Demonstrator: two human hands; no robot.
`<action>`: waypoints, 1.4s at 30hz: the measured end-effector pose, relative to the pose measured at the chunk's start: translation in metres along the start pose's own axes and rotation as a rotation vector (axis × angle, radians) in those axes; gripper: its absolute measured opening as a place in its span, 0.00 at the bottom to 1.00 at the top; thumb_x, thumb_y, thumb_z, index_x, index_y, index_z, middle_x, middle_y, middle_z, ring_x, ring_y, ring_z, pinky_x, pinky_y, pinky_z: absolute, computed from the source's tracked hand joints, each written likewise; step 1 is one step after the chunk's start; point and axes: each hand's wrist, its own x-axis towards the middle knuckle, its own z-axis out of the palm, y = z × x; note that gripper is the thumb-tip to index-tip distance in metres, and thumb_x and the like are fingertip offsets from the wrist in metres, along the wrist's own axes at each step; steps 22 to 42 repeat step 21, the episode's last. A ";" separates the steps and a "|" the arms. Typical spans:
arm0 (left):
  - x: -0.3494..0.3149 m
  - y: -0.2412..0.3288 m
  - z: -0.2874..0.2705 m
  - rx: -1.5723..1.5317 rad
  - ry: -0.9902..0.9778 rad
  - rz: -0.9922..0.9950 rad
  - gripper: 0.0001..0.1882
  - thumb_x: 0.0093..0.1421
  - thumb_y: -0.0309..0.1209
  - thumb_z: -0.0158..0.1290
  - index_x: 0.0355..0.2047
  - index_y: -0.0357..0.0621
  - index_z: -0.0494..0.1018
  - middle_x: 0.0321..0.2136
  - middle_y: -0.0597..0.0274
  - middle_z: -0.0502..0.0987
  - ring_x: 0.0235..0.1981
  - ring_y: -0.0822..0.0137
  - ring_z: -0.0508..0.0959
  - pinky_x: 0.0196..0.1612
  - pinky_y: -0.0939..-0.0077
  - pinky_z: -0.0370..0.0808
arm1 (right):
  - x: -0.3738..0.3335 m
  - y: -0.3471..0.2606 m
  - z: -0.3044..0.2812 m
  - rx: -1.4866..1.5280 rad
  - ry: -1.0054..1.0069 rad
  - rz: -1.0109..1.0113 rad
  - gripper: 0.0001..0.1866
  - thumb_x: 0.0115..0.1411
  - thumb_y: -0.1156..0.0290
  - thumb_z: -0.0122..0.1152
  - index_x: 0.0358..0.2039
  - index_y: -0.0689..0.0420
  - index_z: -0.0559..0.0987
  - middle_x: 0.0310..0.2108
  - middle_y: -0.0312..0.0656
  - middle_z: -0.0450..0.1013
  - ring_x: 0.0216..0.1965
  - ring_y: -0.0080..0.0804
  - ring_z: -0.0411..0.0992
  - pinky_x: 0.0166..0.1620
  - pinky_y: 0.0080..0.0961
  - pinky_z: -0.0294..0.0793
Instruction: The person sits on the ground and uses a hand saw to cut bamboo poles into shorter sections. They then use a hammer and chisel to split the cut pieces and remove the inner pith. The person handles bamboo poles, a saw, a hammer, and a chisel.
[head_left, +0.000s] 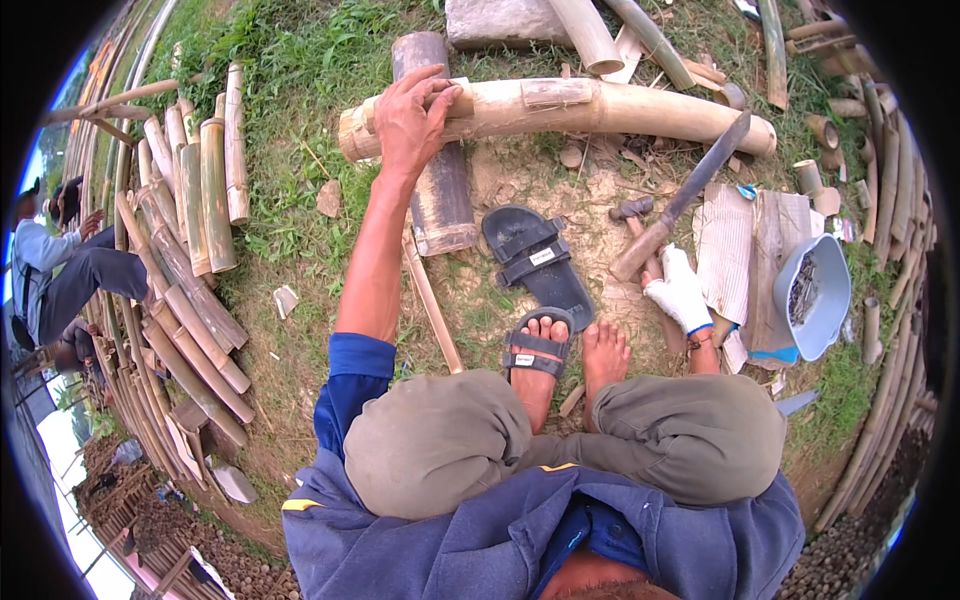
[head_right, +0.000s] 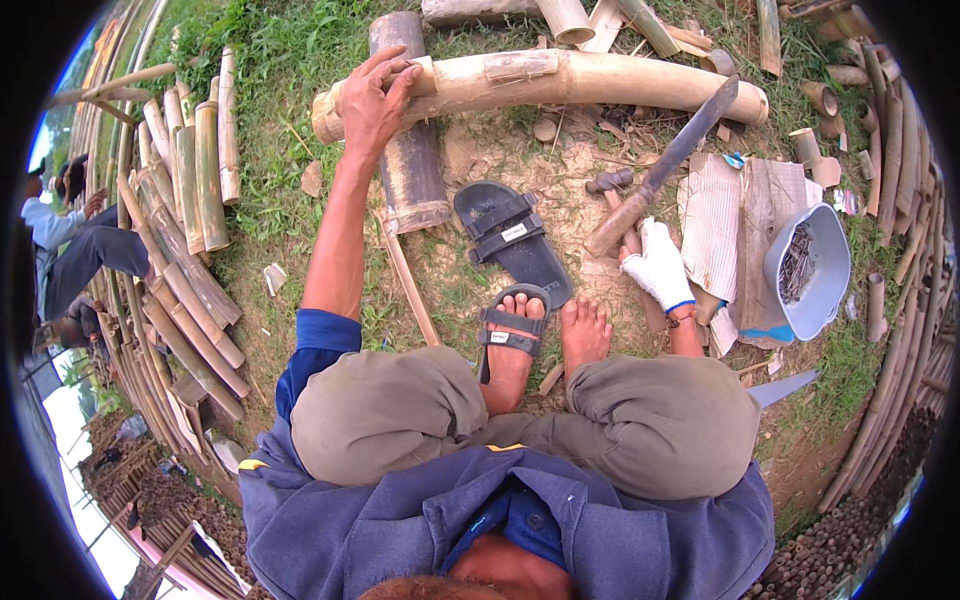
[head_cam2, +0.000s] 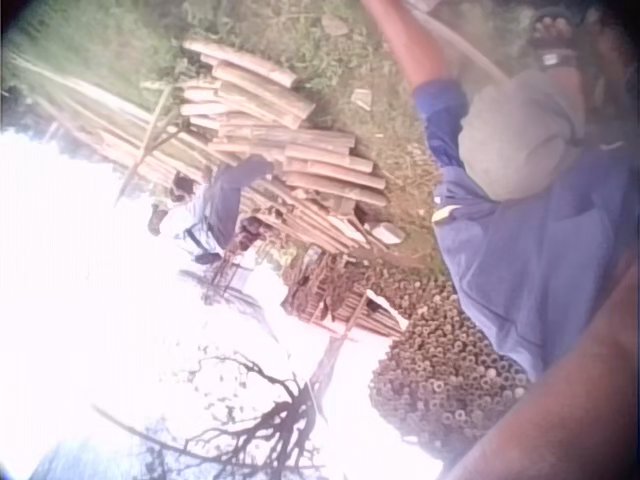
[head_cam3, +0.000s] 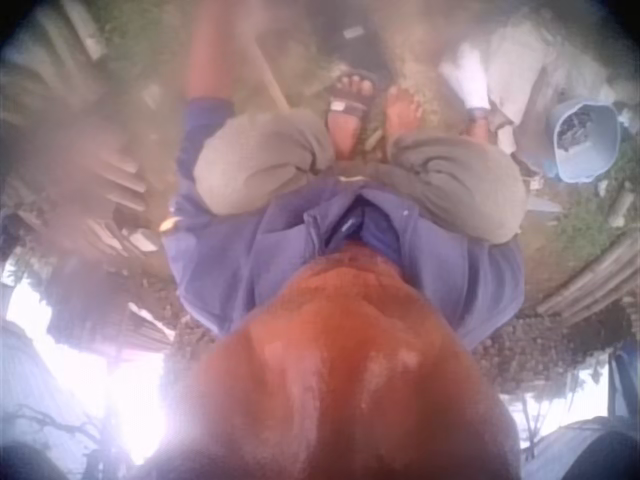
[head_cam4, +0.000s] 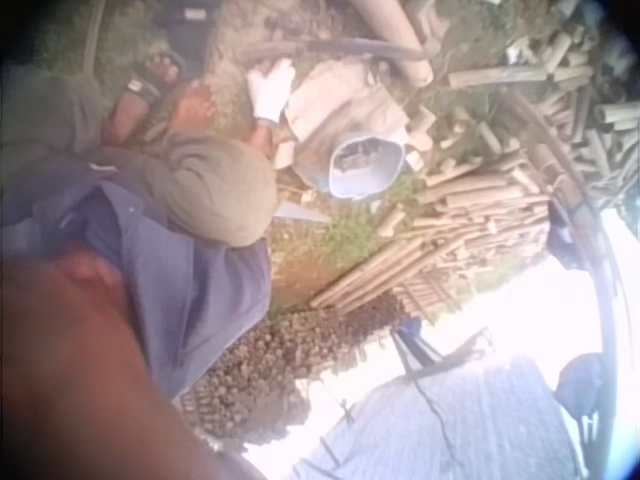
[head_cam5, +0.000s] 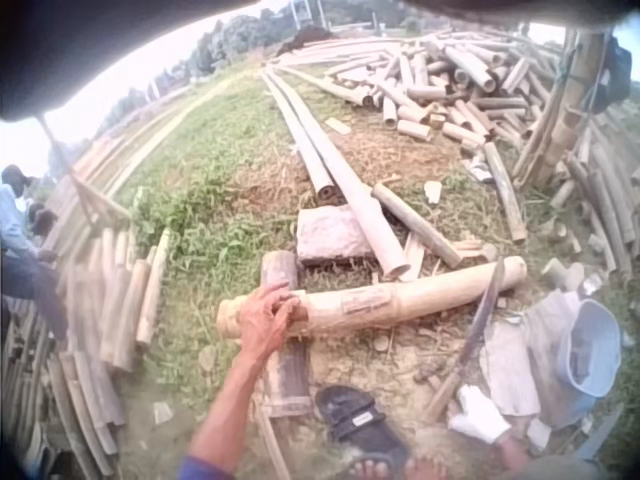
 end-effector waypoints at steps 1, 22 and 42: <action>0.000 -0.004 0.000 0.009 -0.016 -0.005 0.10 0.66 0.39 0.66 0.42 0.51 0.89 0.47 0.64 0.89 0.52 0.65 0.85 0.63 0.62 0.71 | -0.002 0.006 0.000 0.144 -0.069 0.043 0.32 0.66 0.53 0.66 0.61 0.64 0.73 0.48 0.54 0.76 0.46 0.50 0.75 0.49 0.43 0.74; -0.010 -0.004 0.000 0.021 0.018 0.103 0.10 0.69 0.39 0.63 0.43 0.52 0.89 0.49 0.71 0.88 0.56 0.66 0.83 0.72 0.55 0.62 | -0.129 -0.106 0.207 -0.288 0.056 0.256 0.18 0.77 0.59 0.48 0.62 0.47 0.72 0.63 0.38 0.76 0.60 0.45 0.75 0.54 0.52 0.77; -0.010 -0.004 0.000 0.021 0.018 0.103 0.10 0.69 0.39 0.63 0.43 0.52 0.89 0.49 0.71 0.88 0.56 0.66 0.83 0.72 0.55 0.62 | -0.129 -0.106 0.207 -0.288 0.056 0.256 0.18 0.77 0.59 0.48 0.62 0.47 0.72 0.63 0.38 0.76 0.60 0.45 0.75 0.54 0.52 0.77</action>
